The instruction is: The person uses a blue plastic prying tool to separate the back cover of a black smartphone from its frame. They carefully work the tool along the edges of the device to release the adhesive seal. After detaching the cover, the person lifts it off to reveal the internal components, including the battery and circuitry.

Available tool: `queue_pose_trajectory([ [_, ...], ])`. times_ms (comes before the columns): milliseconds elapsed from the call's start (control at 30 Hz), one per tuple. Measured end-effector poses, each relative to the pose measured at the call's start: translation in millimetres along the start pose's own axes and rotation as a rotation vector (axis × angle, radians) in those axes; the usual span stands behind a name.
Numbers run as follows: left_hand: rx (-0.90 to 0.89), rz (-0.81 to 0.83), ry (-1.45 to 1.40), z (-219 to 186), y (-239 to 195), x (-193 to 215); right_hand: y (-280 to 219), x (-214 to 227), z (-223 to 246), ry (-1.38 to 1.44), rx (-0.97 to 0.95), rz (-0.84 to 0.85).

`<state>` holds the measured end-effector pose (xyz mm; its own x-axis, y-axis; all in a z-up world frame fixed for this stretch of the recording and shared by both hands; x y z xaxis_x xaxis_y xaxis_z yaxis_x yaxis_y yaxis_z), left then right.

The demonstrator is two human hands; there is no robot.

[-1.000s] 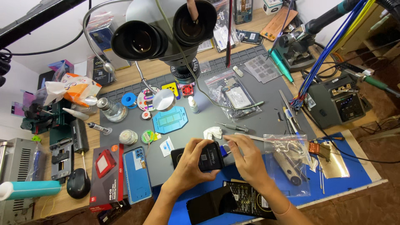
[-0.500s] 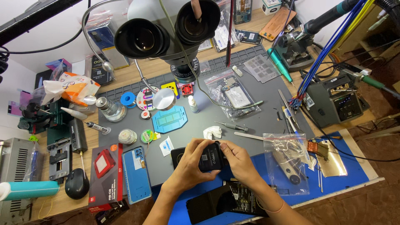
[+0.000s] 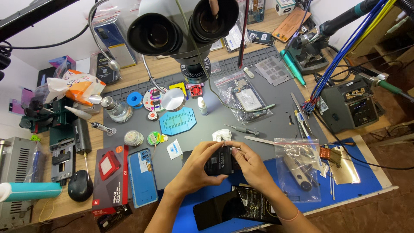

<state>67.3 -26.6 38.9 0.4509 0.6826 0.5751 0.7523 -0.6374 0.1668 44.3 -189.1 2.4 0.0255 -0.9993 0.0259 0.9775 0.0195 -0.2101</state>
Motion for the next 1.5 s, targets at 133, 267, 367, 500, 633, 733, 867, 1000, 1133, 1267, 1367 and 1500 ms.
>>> queue_pose_trajectory([
  [133, -0.010, -0.016, 0.037, 0, 4, -4, -1, 15, 4, -0.227, 0.061, -0.096],
  [267, -0.037, -0.011, 0.157, -1, 5, -15, -9, 13, 35, -0.555, 0.382, 0.118],
  [367, -0.049, 0.000, 0.217, -1, 6, -19, -14, 10, 44, -0.681, 0.373, 0.299],
  [500, 0.060, 0.062, 0.171, 2, 4, -20, -17, 7, 41, -0.747, 0.277, 0.415],
  [633, 0.083, 0.077, 0.147, -4, 1, -18, -13, 8, 28, -0.773, 0.312, 0.388],
  [733, -0.034, 0.036, 0.187, -13, -9, -15, -15, 7, 22, -0.805, 0.320, 0.390],
  [867, 0.031, -0.264, 0.043, -27, -39, 12, -19, -4, 30, -0.905, 0.536, 0.388],
  [1000, 0.357, -0.715, -0.403, -6, -99, 11, -16, -12, 16, -1.090, 0.560, 0.367],
  [1133, 0.579, -0.839, -0.723, 40, -138, -43, -9, -23, 5, -1.207, 0.586, 0.365],
  [1267, 0.634, -0.733, -1.069, 64, -142, -89, -2, -28, 1, -1.268, 0.558, 0.372],
  [1367, 0.592, -0.766, -1.301, 59, -137, -91, -3, -27, -2, -1.256, 0.572, 0.359],
  [1500, 0.647, -0.846, -1.437, 50, -136, -88, -14, -25, 5, -1.128, 0.573, 0.290],
])
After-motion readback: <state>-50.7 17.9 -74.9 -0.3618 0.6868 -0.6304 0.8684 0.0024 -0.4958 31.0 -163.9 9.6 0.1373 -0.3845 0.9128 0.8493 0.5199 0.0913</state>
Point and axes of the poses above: each hand's wrist, its own y-axis towards the middle knuckle, its own x-axis out of the back of the hand, z = x × y, the point moved 7 cm from there along y, towards the middle knuckle, and after that the axes turned 3 degrees about x, right-handed, at the moved point
